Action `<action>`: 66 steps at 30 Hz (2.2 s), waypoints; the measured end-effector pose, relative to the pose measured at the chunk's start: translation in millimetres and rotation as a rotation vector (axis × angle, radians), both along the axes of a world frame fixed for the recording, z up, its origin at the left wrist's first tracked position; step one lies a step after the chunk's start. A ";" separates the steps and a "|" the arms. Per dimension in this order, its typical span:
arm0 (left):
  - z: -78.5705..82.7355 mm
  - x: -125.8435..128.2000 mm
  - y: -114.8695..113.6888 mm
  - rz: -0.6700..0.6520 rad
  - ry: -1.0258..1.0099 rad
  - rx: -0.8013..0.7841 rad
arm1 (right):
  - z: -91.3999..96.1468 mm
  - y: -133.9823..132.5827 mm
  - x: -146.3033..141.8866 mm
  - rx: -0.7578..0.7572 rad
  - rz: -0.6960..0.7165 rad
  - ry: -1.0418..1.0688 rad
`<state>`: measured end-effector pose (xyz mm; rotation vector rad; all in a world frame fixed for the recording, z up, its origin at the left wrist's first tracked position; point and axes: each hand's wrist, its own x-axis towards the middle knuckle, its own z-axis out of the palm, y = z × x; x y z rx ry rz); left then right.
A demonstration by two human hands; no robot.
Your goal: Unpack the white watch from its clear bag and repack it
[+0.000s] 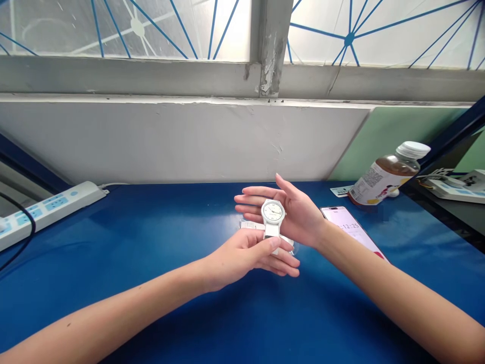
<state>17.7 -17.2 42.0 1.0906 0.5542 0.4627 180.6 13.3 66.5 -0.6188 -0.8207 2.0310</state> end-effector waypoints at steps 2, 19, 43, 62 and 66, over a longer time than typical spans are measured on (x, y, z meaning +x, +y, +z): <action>-2.5 0.5 1.1 0.023 0.009 -0.023 | 1.5 -0.3 -0.1 -0.011 -0.003 -0.003; -4.1 1.3 1.1 0.088 0.039 -0.091 | 6.0 -2.9 -1.9 0.016 -0.089 -0.059; -1.8 -0.3 9.6 0.249 0.059 0.029 | -14.9 5.8 5.0 0.275 -0.222 -0.292; -31.2 -12.9 20.7 0.123 0.447 1.486 | -46.5 -71.8 55.8 0.980 -0.311 -1.050; -37.0 -14.4 23.0 0.088 0.446 1.537 | -46.2 -75.6 57.0 1.013 -0.317 -1.067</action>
